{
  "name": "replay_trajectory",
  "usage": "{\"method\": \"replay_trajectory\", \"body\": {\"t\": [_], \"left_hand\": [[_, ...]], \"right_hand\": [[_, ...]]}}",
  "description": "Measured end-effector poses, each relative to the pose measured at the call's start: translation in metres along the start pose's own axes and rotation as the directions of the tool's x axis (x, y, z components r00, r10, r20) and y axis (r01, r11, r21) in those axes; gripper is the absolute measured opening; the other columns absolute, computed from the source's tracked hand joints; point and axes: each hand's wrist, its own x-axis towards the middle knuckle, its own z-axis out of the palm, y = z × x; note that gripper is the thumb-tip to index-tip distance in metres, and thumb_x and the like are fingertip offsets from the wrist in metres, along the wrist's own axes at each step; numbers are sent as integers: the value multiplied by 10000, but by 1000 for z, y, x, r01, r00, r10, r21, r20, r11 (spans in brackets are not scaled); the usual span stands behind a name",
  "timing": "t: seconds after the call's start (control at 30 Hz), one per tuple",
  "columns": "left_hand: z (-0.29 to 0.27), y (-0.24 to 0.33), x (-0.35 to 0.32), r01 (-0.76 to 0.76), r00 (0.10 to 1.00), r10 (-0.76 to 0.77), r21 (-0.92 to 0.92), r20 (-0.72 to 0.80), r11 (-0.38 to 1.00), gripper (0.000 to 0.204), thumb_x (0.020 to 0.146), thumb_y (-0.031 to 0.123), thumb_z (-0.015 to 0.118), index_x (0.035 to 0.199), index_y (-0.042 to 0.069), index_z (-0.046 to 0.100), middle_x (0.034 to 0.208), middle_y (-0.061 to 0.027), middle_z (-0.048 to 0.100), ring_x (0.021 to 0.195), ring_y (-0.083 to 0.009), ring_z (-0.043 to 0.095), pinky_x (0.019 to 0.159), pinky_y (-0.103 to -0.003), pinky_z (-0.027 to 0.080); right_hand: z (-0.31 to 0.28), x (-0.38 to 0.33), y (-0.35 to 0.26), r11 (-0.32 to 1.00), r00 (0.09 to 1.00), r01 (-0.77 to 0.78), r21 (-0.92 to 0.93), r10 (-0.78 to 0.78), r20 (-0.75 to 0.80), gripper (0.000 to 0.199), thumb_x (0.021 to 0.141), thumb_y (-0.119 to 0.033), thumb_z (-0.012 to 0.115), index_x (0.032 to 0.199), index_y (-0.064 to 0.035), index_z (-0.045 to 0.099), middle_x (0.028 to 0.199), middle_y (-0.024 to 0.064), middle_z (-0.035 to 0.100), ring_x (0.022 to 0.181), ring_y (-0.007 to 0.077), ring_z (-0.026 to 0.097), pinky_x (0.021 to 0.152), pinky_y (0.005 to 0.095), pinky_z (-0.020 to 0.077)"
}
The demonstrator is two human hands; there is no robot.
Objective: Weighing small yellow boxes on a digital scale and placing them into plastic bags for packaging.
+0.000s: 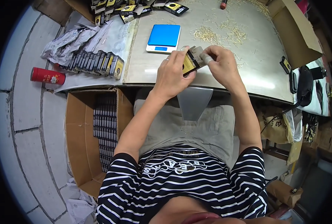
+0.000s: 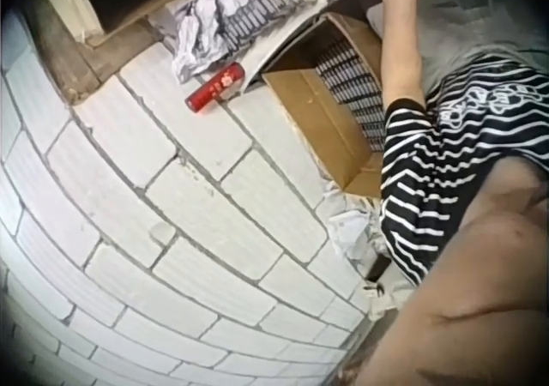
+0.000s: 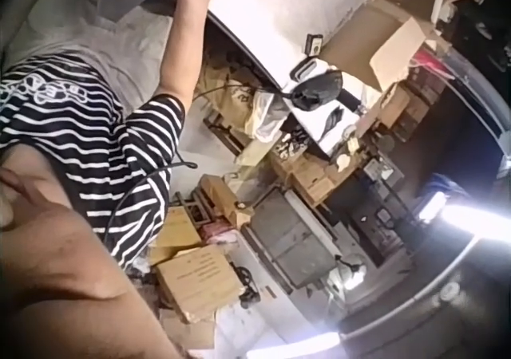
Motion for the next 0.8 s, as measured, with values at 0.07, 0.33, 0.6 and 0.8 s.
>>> {"method": "replay_trajectory", "body": {"t": [0.07, 0.33, 0.6, 0.8], "left_hand": [[-3, 6, -3, 99, 995, -99, -17, 25, 995, 684, 707, 143, 719, 1332, 75, 447, 1094, -150, 559, 958, -350, 588, 788, -418, 494], [-4, 3, -9, 150, 988, -150, -13, 37, 989, 698, 723, 168, 715, 1355, 91, 429, 1155, -144, 560, 976, -346, 600, 806, -408, 507], [-3, -4, -6, 199, 977, -206, -104, -60, 974, 698, 722, 156, 722, 1346, 59, 426, 1175, -184, 562, 1025, -354, 595, 847, -400, 498], [-2, -5, -6, 204, 971, -216, -121, -100, 971, 686, 727, 147, 720, 1338, 36, 426, 1170, -190, 564, 1027, -345, 599, 852, -394, 496]], "right_hand": [[-4, -3, 0, 990, 994, 13, 141, 3, -114, 78, 848, -24, 612, 848, 54, 622, 696, 25, 610, 664, 84, 553, 612, 249, 451], [-8, -3, 4, 954, 990, -77, 290, 108, -95, 95, 868, -68, 621, 847, 23, 639, 652, -22, 550, 564, 40, 465, 499, 209, 362], [-3, -1, -1, 923, 989, -135, 360, 150, -15, 78, 898, -39, 581, 895, 36, 602, 798, 59, 627, 636, 106, 606, 578, 229, 486], [4, 2, 1, 874, 976, -161, 459, 209, -56, 65, 892, -15, 582, 912, 46, 592, 830, 90, 635, 652, 137, 644, 621, 249, 520]]}}
